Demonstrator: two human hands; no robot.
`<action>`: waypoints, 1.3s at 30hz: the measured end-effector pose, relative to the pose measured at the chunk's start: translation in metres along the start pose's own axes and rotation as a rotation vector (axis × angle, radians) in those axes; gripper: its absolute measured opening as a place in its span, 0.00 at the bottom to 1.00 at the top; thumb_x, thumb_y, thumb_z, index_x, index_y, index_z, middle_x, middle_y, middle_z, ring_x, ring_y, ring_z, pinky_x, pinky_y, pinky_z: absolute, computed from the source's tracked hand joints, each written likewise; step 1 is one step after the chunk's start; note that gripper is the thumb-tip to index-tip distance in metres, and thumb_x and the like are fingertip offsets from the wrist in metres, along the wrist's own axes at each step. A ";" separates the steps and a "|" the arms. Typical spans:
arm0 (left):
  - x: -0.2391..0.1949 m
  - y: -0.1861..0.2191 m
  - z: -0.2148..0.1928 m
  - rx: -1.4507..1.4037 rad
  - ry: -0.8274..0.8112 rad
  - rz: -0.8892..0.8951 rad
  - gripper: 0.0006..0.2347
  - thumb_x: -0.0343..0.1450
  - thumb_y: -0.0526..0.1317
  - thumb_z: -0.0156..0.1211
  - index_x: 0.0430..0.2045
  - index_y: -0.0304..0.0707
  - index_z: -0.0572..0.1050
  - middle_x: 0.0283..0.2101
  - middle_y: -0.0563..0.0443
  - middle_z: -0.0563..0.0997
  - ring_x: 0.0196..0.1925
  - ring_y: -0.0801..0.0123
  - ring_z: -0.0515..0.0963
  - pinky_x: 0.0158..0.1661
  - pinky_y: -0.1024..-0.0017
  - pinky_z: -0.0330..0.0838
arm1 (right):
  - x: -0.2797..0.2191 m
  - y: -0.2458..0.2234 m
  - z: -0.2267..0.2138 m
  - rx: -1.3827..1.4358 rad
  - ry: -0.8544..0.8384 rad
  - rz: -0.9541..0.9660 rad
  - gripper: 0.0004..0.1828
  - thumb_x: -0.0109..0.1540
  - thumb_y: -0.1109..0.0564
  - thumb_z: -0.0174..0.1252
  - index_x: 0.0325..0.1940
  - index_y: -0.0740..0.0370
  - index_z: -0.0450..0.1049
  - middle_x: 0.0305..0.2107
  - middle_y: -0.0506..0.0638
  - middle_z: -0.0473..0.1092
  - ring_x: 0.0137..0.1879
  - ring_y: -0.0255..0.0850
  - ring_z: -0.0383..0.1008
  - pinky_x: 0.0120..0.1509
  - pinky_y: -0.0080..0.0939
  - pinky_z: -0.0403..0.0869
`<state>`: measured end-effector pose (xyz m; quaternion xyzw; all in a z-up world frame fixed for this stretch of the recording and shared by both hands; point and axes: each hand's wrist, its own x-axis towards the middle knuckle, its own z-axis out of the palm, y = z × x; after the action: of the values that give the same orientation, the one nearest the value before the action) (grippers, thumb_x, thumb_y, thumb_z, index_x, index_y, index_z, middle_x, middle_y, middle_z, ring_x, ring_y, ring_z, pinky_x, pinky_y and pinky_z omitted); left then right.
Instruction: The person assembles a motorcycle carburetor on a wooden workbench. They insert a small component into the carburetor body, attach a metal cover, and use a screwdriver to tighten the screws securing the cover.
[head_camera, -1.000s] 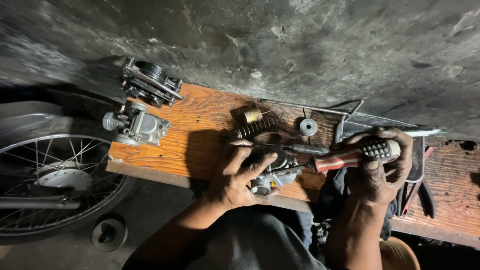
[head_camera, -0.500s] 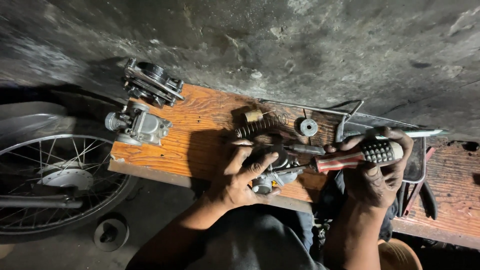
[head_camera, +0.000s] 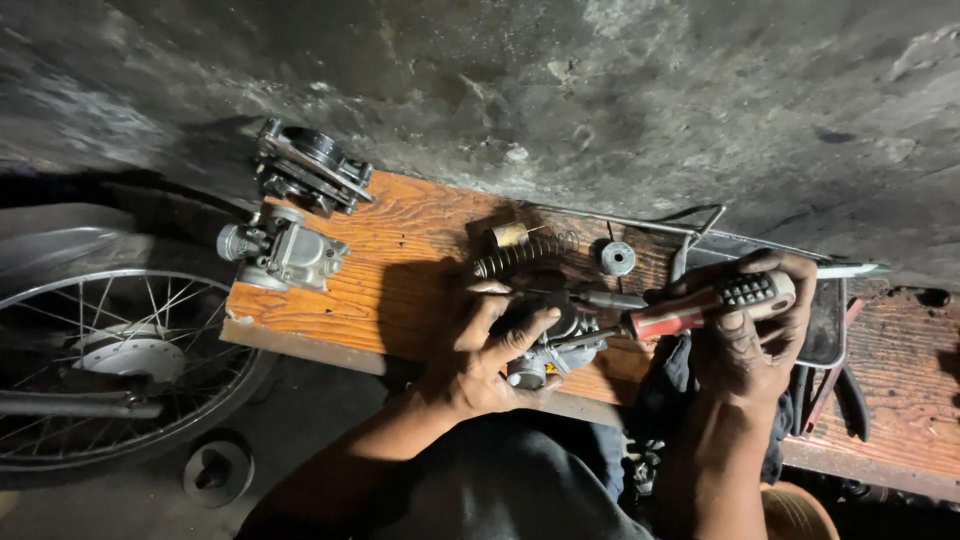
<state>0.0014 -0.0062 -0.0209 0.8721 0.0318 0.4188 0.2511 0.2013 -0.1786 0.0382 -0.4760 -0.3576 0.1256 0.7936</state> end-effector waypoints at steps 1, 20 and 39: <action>0.002 0.001 -0.003 0.002 0.004 -0.001 0.26 0.68 0.57 0.66 0.60 0.50 0.73 0.52 0.34 0.74 0.56 0.46 0.77 0.60 0.51 0.74 | 0.001 -0.001 0.002 0.001 -0.004 0.000 0.28 0.62 0.50 0.66 0.58 0.59 0.59 0.39 0.65 0.74 0.41 0.53 0.81 0.44 0.50 0.83; 0.010 0.006 -0.007 0.000 0.006 -0.027 0.30 0.67 0.61 0.65 0.60 0.47 0.74 0.50 0.37 0.72 0.54 0.48 0.76 0.57 0.54 0.76 | -0.008 0.006 0.000 0.115 0.079 0.027 0.33 0.62 0.47 0.70 0.62 0.58 0.60 0.39 0.59 0.74 0.46 0.49 0.79 0.56 0.49 0.81; 0.047 0.006 -0.012 0.010 -0.315 -0.033 0.36 0.67 0.68 0.46 0.63 0.42 0.69 0.60 0.40 0.73 0.69 0.45 0.61 0.69 0.39 0.56 | -0.005 0.022 -0.026 0.006 0.382 -0.138 0.30 0.64 0.42 0.69 0.60 0.53 0.62 0.53 0.46 0.66 0.44 0.46 0.75 0.56 0.46 0.77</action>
<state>0.0222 0.0057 0.0221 0.9275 0.0086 0.2725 0.2556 0.2182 -0.1875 0.0101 -0.4633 -0.2319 -0.0205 0.8551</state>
